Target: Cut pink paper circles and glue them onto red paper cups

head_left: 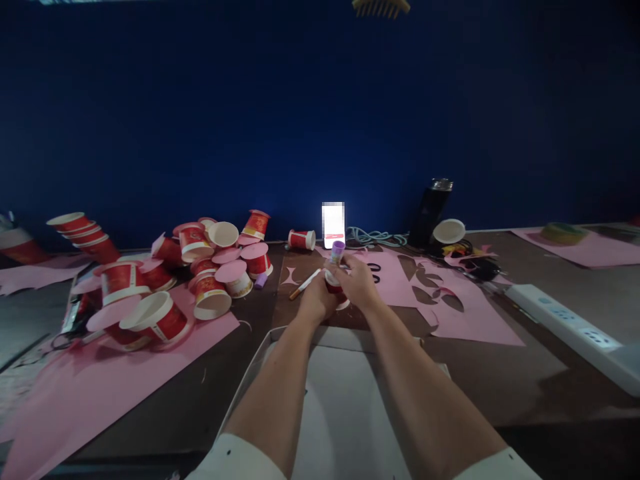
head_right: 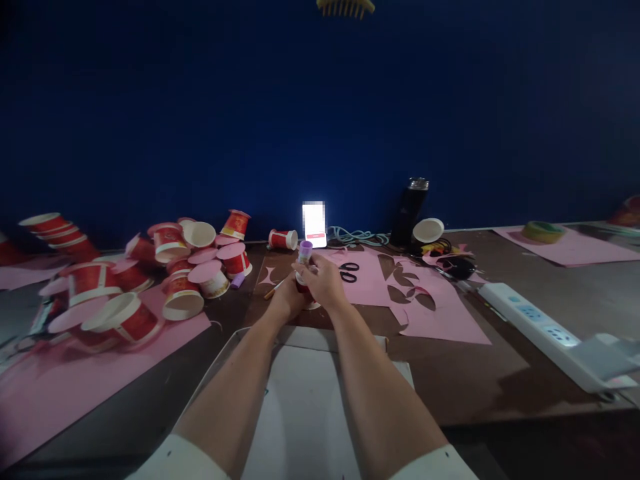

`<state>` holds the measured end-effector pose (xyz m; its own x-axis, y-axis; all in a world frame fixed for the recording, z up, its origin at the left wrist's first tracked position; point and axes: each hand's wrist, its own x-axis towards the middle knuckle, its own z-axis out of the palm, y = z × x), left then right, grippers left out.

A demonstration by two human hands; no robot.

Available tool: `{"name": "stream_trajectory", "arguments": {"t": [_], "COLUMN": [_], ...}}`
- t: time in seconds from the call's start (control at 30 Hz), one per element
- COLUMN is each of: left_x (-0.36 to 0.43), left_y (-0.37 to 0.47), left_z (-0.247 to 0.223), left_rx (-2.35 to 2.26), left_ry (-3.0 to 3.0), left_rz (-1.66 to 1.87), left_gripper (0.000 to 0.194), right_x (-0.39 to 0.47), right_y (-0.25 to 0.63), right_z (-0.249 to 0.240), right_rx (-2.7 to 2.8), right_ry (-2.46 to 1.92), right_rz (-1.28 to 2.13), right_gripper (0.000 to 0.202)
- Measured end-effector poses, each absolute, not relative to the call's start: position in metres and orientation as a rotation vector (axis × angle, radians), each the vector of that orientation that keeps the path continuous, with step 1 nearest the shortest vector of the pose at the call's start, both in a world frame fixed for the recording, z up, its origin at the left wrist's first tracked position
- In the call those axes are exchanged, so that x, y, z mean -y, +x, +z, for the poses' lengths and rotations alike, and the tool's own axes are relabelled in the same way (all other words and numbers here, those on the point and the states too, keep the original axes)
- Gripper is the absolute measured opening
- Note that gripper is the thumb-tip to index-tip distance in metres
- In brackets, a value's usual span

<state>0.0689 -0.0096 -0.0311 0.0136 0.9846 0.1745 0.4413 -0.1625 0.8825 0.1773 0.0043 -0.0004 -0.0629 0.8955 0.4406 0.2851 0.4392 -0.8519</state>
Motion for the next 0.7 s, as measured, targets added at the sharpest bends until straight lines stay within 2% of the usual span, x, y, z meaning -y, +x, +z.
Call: {"name": "stream_trajectory", "arguments": {"t": [0.1,0.4,0.7], "left_x": [0.012,0.014,0.016], "left_y": [0.068,0.071,0.070], "left_z": [-0.028,-0.024,-0.023], "left_rx": [-1.509,-1.503,-1.462], "left_ry": [1.734,1.753,1.775], "left_rz": [1.095,1.141,1.162], "left_gripper": [0.043,0.040,0.044], "right_x": [-0.005,-0.013,-0.015], "right_y": [0.180,0.183,0.187], "right_z": [0.000,-0.004,-0.003], "right_rx": [1.566,1.193,1.115], "right_ry": [-1.137,-0.882,-0.861], "right_rz": [0.600,1.043,1.158], "right_gripper": [0.031,0.045,0.048]}}
